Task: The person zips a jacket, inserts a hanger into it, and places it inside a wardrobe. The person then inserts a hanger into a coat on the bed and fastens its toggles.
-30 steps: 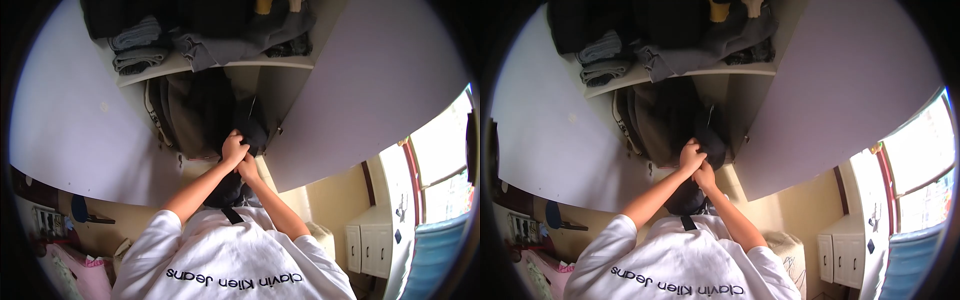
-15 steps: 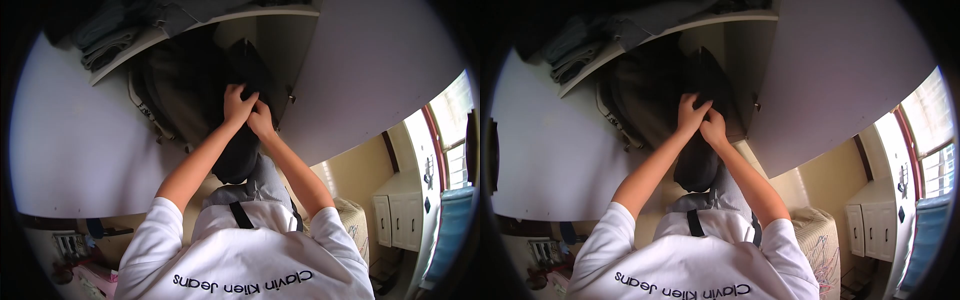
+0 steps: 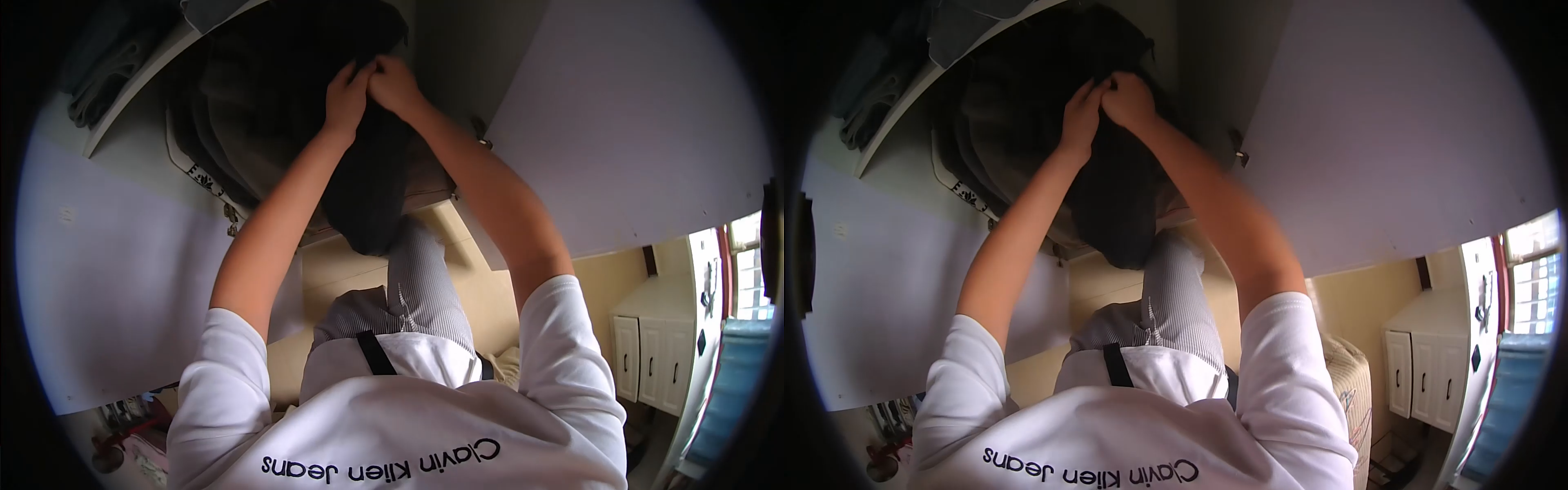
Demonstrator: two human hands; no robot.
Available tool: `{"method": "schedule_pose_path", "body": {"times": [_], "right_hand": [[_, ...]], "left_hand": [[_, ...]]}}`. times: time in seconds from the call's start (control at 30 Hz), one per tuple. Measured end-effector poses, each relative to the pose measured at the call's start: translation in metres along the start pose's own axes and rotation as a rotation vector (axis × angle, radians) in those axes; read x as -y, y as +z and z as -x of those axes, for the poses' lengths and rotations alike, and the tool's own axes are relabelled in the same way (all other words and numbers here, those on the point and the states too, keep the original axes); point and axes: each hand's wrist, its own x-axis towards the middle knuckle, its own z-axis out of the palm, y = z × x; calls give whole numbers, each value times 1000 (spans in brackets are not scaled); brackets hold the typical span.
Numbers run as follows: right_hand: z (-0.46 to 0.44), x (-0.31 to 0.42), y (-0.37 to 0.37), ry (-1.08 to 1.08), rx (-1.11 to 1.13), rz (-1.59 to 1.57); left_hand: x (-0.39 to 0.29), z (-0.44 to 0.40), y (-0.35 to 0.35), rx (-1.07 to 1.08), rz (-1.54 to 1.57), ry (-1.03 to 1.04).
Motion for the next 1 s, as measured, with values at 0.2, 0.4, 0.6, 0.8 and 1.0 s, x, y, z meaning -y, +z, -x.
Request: {"method": "schedule_pose_path", "body": {"times": [0.2, 0.4, 0.6, 0.8, 1.0], "right_hand": [[-84, -18, 21, -209, -98, 13], [-120, -17, 28, -207, -55, 225], [-141, -26, 46, -52, -41, 252], [-129, -42, 57, 32, 29, 317], [-121, -72, 82, -46, -167, 94]], "left_hand": [[22, -65, -21, -29, 22, 181], [30, -95, -19, -157, 245, 190], [30, -123, -30, -85, 141, 27], [64, -126, -36, -11, 111, 8], [67, -111, -43, 96, 99, 59]]}}
